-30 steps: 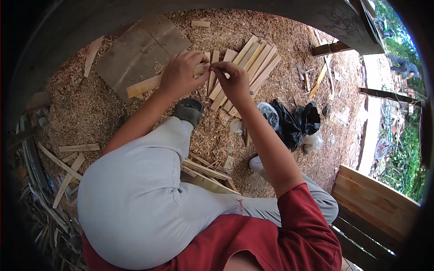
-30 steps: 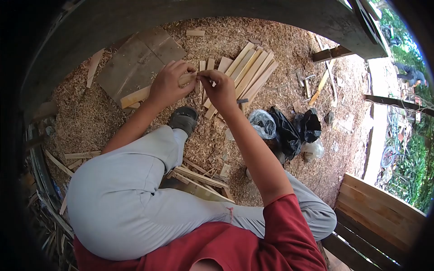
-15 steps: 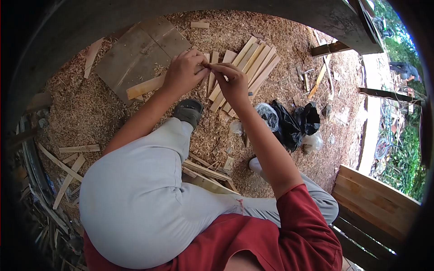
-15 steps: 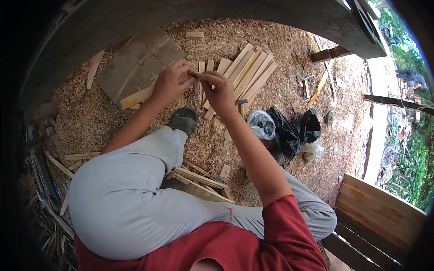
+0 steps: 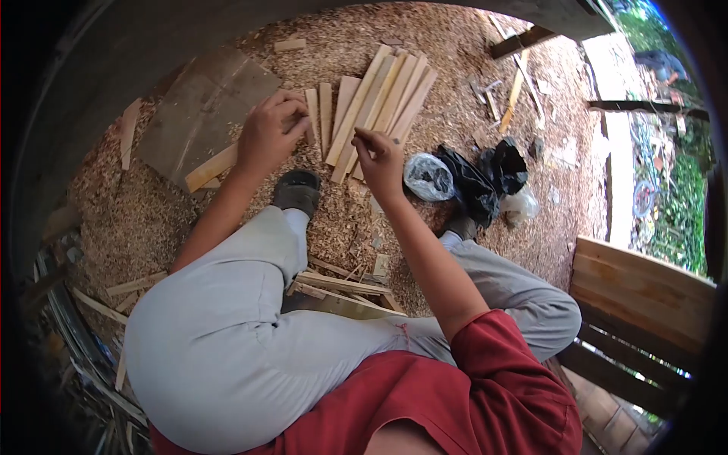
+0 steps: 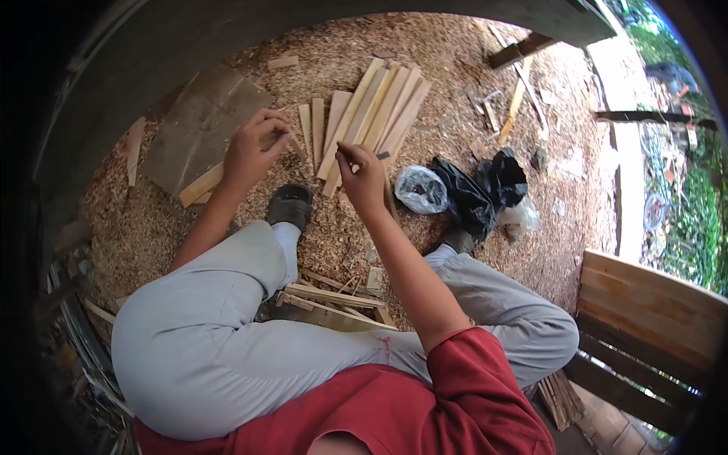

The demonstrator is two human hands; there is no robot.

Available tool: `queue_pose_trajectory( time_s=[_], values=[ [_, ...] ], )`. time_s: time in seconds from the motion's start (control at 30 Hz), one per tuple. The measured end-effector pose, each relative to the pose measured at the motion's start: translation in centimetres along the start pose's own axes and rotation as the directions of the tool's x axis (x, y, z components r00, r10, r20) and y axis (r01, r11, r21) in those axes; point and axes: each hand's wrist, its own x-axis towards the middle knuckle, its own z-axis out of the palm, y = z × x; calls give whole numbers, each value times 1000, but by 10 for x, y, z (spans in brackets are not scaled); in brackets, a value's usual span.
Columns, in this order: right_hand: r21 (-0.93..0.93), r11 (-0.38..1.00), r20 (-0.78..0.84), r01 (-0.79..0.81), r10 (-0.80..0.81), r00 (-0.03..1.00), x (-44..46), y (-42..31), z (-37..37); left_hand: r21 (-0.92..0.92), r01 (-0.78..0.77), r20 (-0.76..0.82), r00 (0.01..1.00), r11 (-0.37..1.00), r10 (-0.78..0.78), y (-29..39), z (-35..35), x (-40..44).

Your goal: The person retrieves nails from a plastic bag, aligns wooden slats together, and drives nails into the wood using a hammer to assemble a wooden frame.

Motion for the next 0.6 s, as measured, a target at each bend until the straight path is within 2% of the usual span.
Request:
queue_pose_trajectory(
  time_s=[0.13,0.2,0.27,0.33,0.37,0.43,0.47,0.53,0.6],
  values=[
    [-120,992,-127,-32,16,992,-30,34,-17,4,-36,13,999,999,36,3,-1,2],
    [-210,972,-206,-107,63,977,-41,44,-24,42,-59,54,997,997,57,2,-2,1],
    [-268,953,-215,-141,84,973,-51,66,-28,21,-9,36,999,1000,8,8,-2,-1],
    [-470,876,-177,-108,26,984,-59,85,-30,13,-12,45,999,1000,11,10,0,-1],
    [-465,879,-180,-107,25,983,-63,93,-29,6,-7,45,999,1000,6,10,1,-1],
    [-631,757,-158,-167,85,984,-67,98,-28,7,-8,46,999,1000,7,11,1,-2],
    [-624,765,-153,-158,78,985,-68,100,-28,1,-5,46,999,1000,5,10,0,-2],
    [-701,694,-78,-164,154,985,-67,99,-32,7,-11,31,999,1000,11,7,0,-1],
    [-704,696,-63,-144,141,988,-61,101,-34,9,-13,15,1000,1000,13,3,-1,0]
  ],
)
